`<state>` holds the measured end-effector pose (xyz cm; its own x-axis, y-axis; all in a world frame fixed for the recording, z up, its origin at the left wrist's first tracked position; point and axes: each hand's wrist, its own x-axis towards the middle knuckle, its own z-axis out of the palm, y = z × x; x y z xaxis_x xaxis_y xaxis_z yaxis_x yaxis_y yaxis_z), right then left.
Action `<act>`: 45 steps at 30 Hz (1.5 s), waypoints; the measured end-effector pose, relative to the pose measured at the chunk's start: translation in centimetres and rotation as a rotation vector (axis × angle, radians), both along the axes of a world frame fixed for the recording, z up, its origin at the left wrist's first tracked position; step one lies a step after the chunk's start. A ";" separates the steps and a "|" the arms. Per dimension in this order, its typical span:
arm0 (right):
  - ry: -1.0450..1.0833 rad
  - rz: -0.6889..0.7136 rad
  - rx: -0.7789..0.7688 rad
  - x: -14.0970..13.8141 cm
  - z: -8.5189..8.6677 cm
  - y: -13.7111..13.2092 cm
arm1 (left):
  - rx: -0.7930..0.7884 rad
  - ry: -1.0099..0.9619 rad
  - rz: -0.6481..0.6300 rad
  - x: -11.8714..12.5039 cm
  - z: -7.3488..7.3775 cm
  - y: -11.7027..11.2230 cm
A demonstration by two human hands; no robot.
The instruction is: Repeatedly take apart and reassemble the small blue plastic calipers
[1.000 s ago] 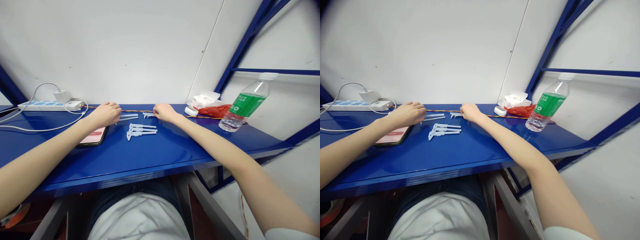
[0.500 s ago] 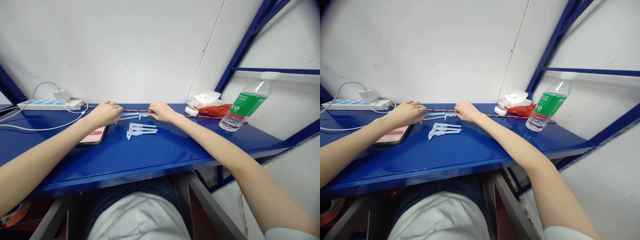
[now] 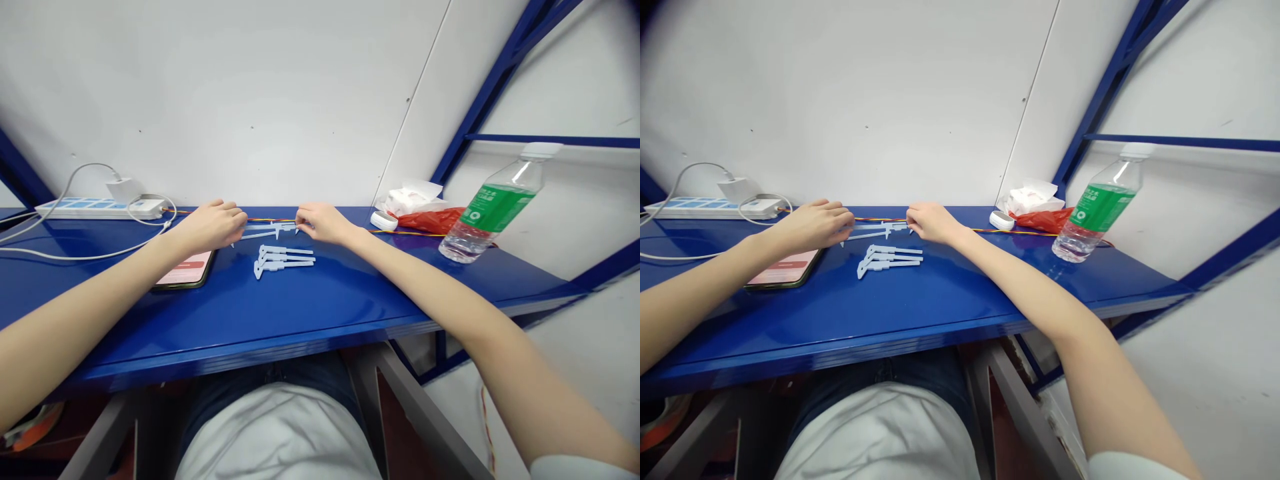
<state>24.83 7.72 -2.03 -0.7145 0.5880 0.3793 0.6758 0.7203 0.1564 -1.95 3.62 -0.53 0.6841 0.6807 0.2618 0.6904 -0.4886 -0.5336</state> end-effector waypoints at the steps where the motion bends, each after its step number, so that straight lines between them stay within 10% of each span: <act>1: -0.001 0.002 0.007 -0.2 0.0 -0.2 | 0.000 -0.011 -0.016 0.1 0.0 -0.1; 20: -0.056 -0.007 0.141 -3.7 0.1 -4.0 | 0.129 -0.019 -0.160 1.6 -0.4 -1.2; 28: -0.021 -0.117 0.102 -2.7 0.5 -3.2 | 0.170 -0.146 0.014 0.7 -0.6 -0.7; 45: -0.053 0.052 0.240 -3.5 0.4 -4.0 | -0.226 -0.505 -0.044 2.2 -0.4 -2.0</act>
